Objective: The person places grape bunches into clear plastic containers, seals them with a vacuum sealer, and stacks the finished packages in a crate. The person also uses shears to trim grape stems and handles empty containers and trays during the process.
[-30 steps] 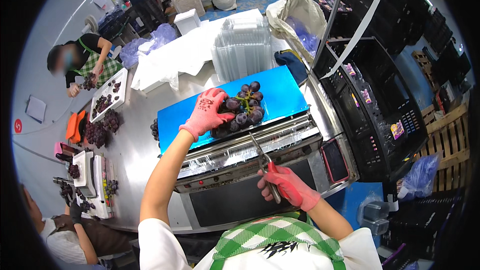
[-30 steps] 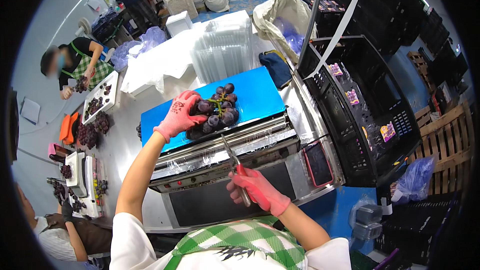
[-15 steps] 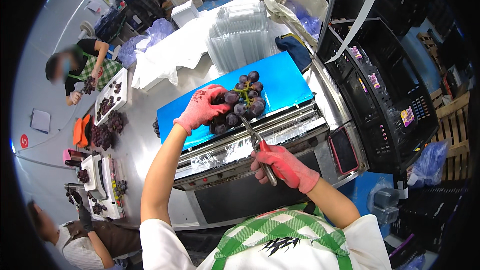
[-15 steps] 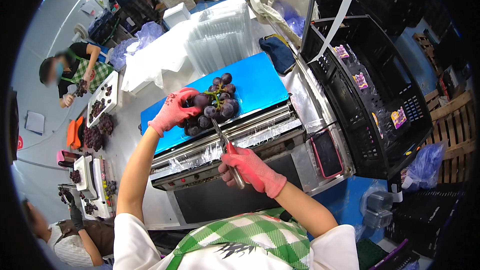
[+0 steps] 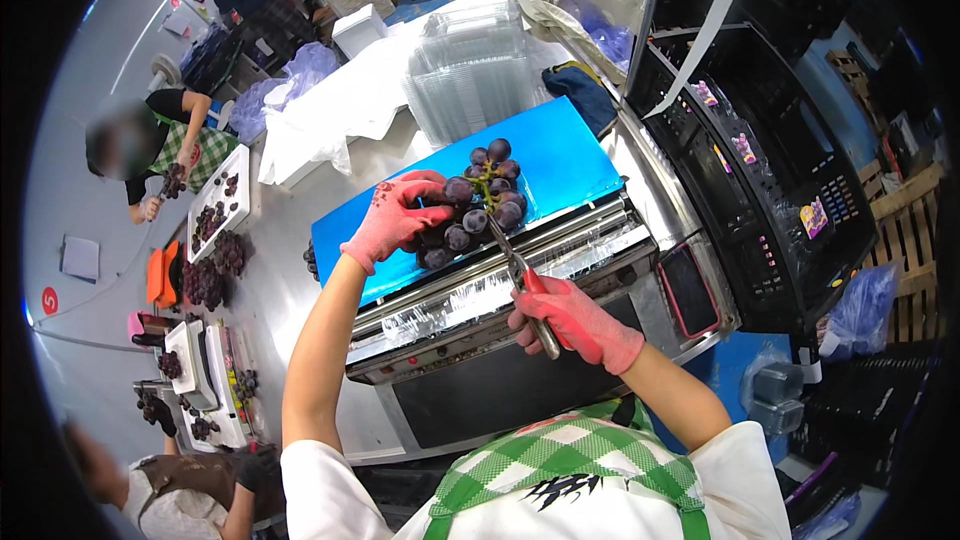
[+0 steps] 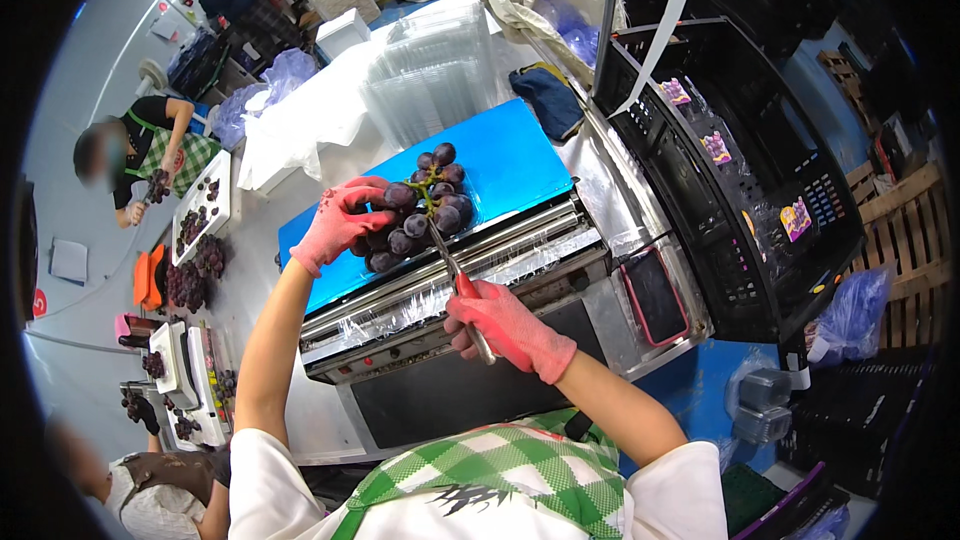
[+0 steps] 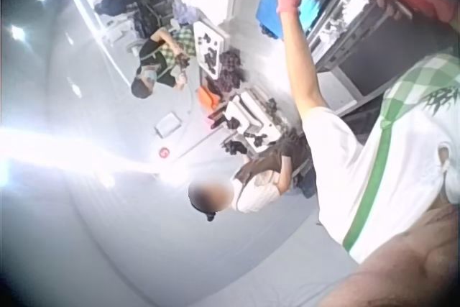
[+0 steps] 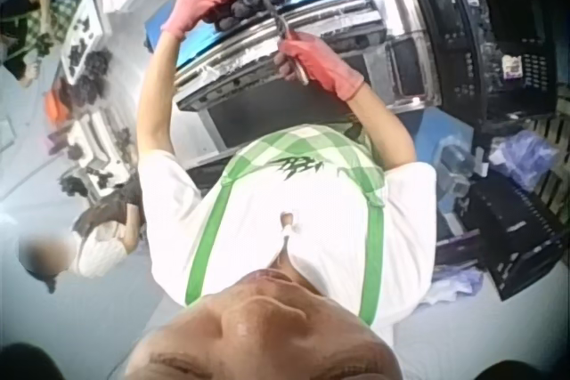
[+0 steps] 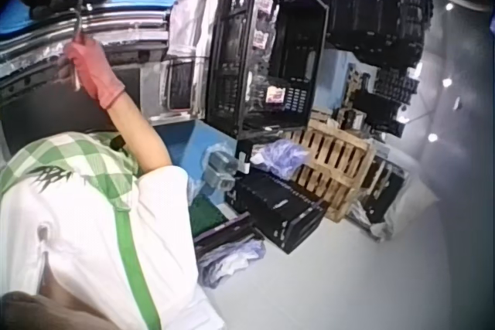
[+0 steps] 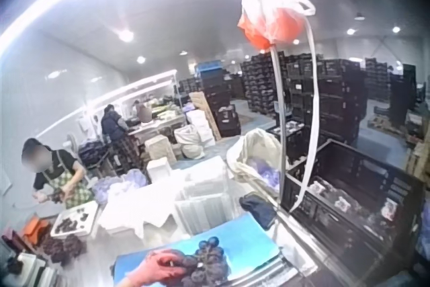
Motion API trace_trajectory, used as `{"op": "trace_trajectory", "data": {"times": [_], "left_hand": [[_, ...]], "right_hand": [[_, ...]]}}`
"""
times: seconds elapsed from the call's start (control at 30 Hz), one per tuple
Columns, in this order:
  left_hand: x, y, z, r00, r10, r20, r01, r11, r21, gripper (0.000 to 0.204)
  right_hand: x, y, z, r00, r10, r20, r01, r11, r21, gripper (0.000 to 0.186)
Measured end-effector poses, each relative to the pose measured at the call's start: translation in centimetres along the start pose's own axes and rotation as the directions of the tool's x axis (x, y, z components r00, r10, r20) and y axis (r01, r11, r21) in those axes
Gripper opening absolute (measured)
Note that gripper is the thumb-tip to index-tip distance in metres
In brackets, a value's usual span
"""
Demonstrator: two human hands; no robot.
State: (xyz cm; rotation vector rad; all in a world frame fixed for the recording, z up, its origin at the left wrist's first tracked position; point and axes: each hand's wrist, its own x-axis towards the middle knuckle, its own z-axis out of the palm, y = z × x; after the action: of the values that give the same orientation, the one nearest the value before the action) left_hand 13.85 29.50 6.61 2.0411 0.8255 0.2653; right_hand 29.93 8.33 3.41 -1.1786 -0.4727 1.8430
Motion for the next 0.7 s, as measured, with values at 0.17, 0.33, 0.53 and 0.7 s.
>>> {"op": "trace_trajectory", "data": {"times": [0.17,0.33,0.53,0.7], "left_hand": [[0.5,-1.5,0.0,0.992,0.127,-0.02,-0.126,0.991,0.039,0.023],[0.5,-1.3,-0.2,0.993,0.121,-0.005,-0.121,0.992,0.026,0.021],[0.1,-0.7,0.1,0.998,0.052,-0.027,-0.053,0.997,-0.047,0.02],[-0.1,-1.0,0.3,0.991,0.131,-0.04,-0.133,0.99,-0.046,0.018]], "right_hand": [[-0.1,-1.3,-1.5,0.999,0.042,-0.024,-0.046,0.981,-0.187,0.019],[-0.7,-4.2,-1.9,0.992,0.116,-0.043,-0.123,0.875,-0.468,0.024],[-0.5,-4.9,-2.2,0.997,0.026,-0.071,-0.066,0.749,-0.659,0.027],[-3.6,-8.6,-0.7,0.99,0.012,-0.144,-0.142,0.269,-0.953,0.039]]}}
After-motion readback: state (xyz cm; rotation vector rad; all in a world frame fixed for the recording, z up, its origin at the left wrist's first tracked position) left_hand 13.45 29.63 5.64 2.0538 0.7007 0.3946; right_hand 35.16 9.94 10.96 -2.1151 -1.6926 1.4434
